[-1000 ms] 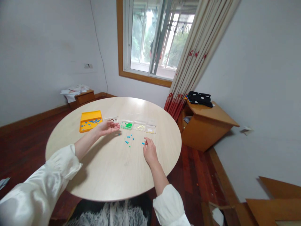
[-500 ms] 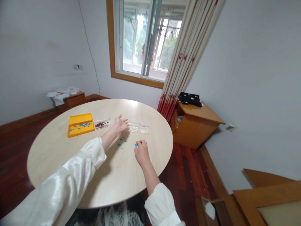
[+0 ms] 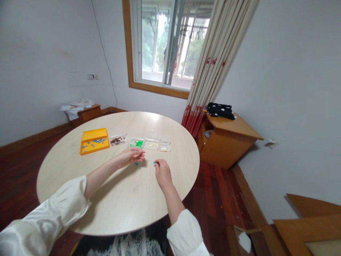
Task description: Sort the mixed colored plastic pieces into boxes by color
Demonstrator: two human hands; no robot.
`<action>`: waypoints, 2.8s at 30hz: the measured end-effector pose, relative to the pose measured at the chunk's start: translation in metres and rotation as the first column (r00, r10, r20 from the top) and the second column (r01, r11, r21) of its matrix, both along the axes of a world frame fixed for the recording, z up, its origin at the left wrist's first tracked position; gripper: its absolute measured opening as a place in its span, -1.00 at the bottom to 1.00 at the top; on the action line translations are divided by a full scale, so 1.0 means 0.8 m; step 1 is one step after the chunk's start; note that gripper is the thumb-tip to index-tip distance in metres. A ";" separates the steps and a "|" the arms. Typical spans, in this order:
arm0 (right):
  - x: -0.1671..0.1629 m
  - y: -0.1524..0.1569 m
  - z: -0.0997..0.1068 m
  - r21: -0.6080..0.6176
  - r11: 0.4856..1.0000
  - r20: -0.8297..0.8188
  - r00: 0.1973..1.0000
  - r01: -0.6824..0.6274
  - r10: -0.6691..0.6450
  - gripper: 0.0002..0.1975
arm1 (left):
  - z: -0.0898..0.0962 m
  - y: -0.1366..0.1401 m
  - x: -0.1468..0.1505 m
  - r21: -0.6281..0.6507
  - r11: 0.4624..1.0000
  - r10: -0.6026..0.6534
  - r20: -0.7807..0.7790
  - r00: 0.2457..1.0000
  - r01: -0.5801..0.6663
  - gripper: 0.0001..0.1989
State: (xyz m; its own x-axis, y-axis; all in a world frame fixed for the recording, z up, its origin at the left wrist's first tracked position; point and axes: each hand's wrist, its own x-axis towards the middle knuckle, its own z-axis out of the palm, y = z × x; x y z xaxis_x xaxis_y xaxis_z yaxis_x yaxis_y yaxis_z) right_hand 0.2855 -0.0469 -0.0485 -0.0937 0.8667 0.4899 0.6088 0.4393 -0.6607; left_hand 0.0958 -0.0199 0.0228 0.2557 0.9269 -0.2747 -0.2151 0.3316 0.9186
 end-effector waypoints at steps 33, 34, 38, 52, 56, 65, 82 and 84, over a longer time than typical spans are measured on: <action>-0.019 -0.015 0.009 0.036 0.985 0.227 0.961 -0.172 0.159 -0.60 | -0.018 -0.032 -0.049 -0.012 0.969 0.245 0.106 0.964 -0.246 -0.89; -0.019 -0.014 0.007 0.032 0.983 0.260 0.951 -0.179 0.165 -0.58 | -0.017 -0.029 -0.059 0.021 0.962 0.269 0.086 0.959 -0.272 -0.88; -0.021 -0.005 -0.003 0.010 0.988 0.337 0.931 -0.152 0.139 -0.58 | -0.020 -0.008 -0.117 0.273 0.854 0.486 -0.118 0.866 -0.443 -0.86; -0.059 0.043 0.014 0.089 0.963 0.386 0.900 -0.253 0.201 -0.79 | -0.019 0.024 -0.248 0.666 0.657 0.731 -0.678 0.081 -0.354 -0.90; -0.064 0.048 0.015 0.114 0.942 0.384 0.888 -0.317 0.252 -0.81 | -0.020 0.028 -0.256 0.632 0.694 0.684 -0.729 0.041 -0.345 -0.94; -0.063 0.049 0.015 0.114 0.944 0.422 0.876 -0.309 0.235 -0.82 | -0.029 0.032 -0.253 0.614 0.709 0.668 -0.742 0.051 -0.347 -0.86; -0.068 0.052 0.024 0.221 0.967 0.372 0.927 -0.126 0.036 -0.83 | -0.051 0.004 -0.110 0.790 0.590 0.638 -0.581 0.505 0.164 -0.89; -0.066 0.061 0.024 0.335 0.941 0.304 0.939 0.051 -0.160 -0.85 | -0.058 0.002 -0.091 0.769 0.579 0.579 -0.621 0.528 0.270 -0.87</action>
